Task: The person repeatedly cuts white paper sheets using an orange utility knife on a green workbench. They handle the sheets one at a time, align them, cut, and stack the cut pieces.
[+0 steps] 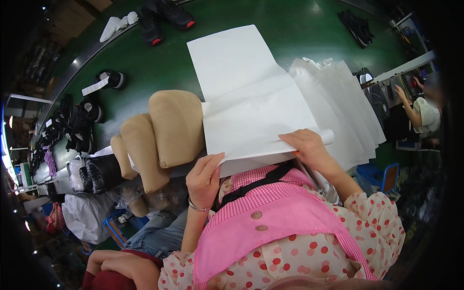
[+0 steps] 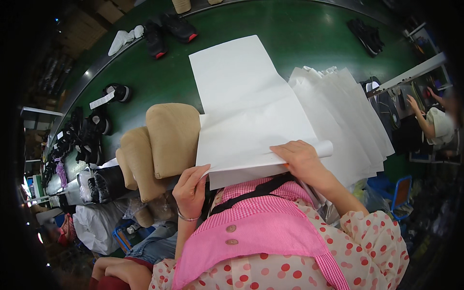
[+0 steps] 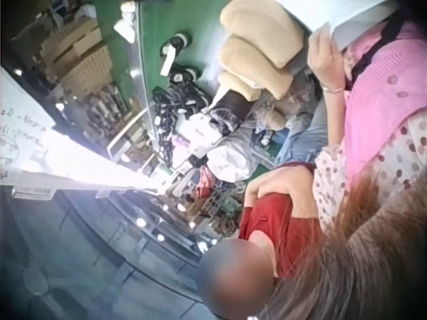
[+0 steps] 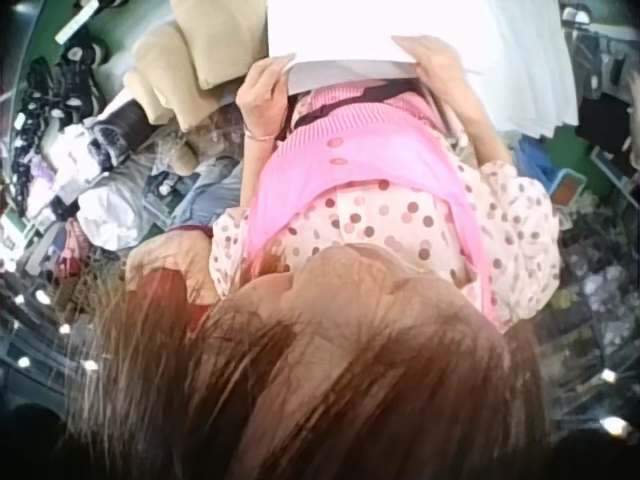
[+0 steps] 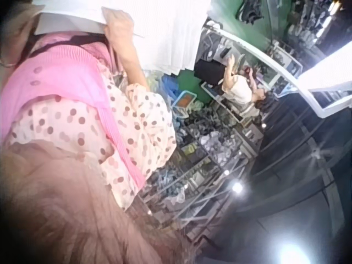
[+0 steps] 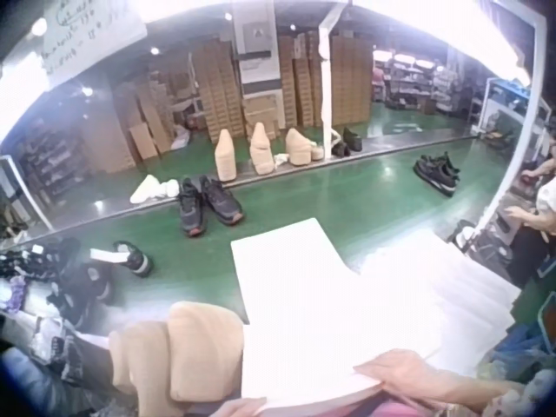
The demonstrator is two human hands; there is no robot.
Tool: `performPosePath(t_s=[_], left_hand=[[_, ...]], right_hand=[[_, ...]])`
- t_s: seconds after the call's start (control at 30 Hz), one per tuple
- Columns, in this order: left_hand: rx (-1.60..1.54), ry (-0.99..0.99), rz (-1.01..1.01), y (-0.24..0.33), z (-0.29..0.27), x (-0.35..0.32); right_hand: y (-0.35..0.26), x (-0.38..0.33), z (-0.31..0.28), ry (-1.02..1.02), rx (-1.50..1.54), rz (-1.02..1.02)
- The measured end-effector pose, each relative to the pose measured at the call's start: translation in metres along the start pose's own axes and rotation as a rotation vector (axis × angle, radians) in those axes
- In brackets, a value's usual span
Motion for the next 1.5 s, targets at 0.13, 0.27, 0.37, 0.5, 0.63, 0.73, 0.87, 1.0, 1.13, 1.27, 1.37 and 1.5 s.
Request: performPosePath(t_s=[0.13, 0.27, 0.37, 0.5, 0.63, 0.73, 0.87, 1.0, 1.13, 1.27, 1.37, 1.5], left_hand=[[0.029, 0.026, -0.012, 0.000, -0.007, 0.003], [0.050, 0.084, -0.028, -0.004, -0.020, 0.013], [0.074, 0.085, -0.012, 0.003, -0.023, 0.038], [0.016, 0.007, 0.020, 0.025, -0.018, 0.085], [-0.189, 0.069, 0.260, 0.078, 0.002, 0.144], [-0.311, 0.115, 0.442, 0.116, 0.014, 0.172], [-0.509, 0.165, 0.680, 0.166, 0.040, 0.182], [-0.545, 0.224, 0.948, 0.186, 0.059, 0.170], [-0.603, -0.010, 0.906, 0.163, 0.107, 0.154], [-0.598, -0.151, 0.798, 0.149, 0.148, 0.141], [-0.555, -0.248, 0.690, 0.151, 0.156, 0.143], [-0.546, -0.333, 0.597, 0.150, 0.170, 0.161]], right_hand=[[0.027, -0.017, -0.012, 0.014, -0.018, 0.066], [0.054, -0.031, -0.029, 0.022, -0.043, 0.133], [0.079, -0.036, -0.048, 0.054, -0.019, 0.228], [0.096, -0.026, -0.111, 0.198, -0.053, 0.323], [0.094, -0.029, -0.209, 0.484, -0.170, 0.323], [0.057, -0.053, -0.275, 0.688, -0.401, 0.276], [-0.006, -0.138, -0.331, 0.782, -0.998, 0.351], [-0.064, -0.189, -0.319, 0.782, -1.132, 0.247], [-0.087, -0.220, -0.264, 0.635, -1.244, 0.343], [-0.075, -0.235, -0.221, 0.731, -0.965, 0.641], [-0.068, -0.238, -0.215, 0.751, -0.870, 0.732], [-0.055, -0.223, -0.225, 0.752, -0.833, 0.767]])
Point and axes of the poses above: each hand's wrist, its own x-axis towards the middle knuckle, its own z-axis out of the palm, y = z × x, the point moved 5 cm from there along x, towards the middle knuckle
